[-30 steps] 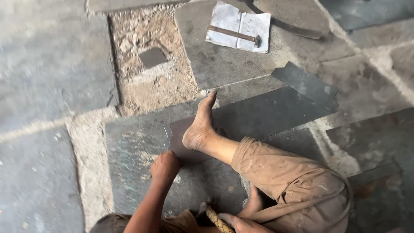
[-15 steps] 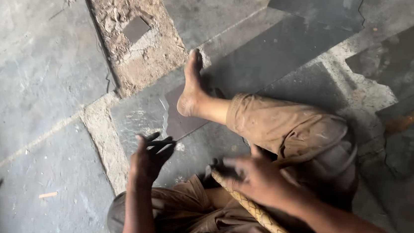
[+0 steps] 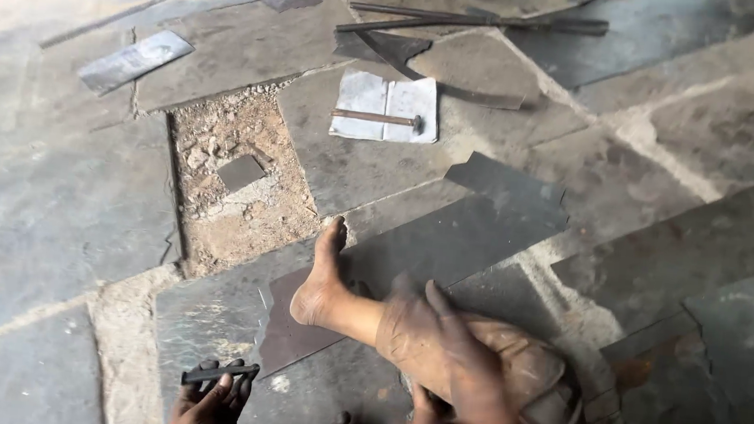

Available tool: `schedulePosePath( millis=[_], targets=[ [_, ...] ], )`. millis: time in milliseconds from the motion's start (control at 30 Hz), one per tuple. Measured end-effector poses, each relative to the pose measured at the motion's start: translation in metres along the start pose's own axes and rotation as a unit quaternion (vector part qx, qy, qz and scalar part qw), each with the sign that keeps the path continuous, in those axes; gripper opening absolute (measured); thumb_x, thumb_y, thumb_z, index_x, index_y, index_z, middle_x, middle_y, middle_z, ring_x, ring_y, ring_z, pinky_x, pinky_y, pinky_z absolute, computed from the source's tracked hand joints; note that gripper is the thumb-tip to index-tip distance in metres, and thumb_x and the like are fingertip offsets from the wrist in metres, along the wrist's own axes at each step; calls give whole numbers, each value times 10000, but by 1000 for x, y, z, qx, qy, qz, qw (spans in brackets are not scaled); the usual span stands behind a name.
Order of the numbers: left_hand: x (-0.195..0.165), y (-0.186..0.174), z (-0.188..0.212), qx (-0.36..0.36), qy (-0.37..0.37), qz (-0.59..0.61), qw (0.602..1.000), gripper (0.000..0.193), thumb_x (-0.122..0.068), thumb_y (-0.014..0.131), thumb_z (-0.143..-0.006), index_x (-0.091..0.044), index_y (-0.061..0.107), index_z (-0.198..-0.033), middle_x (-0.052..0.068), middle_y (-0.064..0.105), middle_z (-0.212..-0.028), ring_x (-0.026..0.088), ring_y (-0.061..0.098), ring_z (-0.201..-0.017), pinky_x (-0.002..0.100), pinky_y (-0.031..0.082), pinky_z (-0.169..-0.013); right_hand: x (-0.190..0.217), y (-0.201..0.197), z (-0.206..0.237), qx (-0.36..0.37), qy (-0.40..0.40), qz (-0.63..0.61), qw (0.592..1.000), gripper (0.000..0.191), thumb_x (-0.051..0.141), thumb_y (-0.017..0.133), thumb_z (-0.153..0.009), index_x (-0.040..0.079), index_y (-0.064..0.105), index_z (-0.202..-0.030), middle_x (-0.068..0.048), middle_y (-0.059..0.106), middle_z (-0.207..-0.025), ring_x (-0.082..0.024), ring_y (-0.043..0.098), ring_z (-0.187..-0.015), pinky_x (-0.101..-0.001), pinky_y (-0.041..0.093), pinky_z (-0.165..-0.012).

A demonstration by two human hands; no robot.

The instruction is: The person sits on a stone floor and uses a hammer and chisel to shape a metal sheet. They repeatedly strike the chisel to cut and bend the metal, then use a template to check the fit and adjust the shape accordingly.

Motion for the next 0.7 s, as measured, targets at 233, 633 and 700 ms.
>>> schedulePosePath(
  millis=[233,633,700],
  targets=[
    [-2,23,22,-39,-64,-14,997,218,-72,504,-1000,-115,475,-1212,124,608,-1096,388,684,-1035,500,589,-907,-156,39,31,143,248,434,854,722,512,723,-909,0,561,-1391,-243,579,-1430,-354,544,-1340,-548,379,-1136],
    [-3,26,0,-44,-157,-125,979,272,-3,601,-932,-42,551,-1197,136,639,-1068,281,687,-916,495,622,-837,-196,68,38,458,404,448,653,778,580,631,-929,31,496,-1463,-156,576,-1401,-302,444,-1362,-553,289,-1168],
    [-4,28,5,-28,-139,-116,983,306,-7,643,-899,-33,553,-1191,123,635,-1059,266,682,-905,489,628,-828,-196,76,42,465,393,440,660,787,571,654,-918,19,498,-1456,-185,542,-1420,-324,431,-1350,-558,303,-1145]
  ],
)
Point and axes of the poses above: each hand's wrist, its own z-axis away from the middle knuckle, its own y-axis out of the palm, x = y × z, the point moved 2 cm from there along -z, towards the middle knuckle
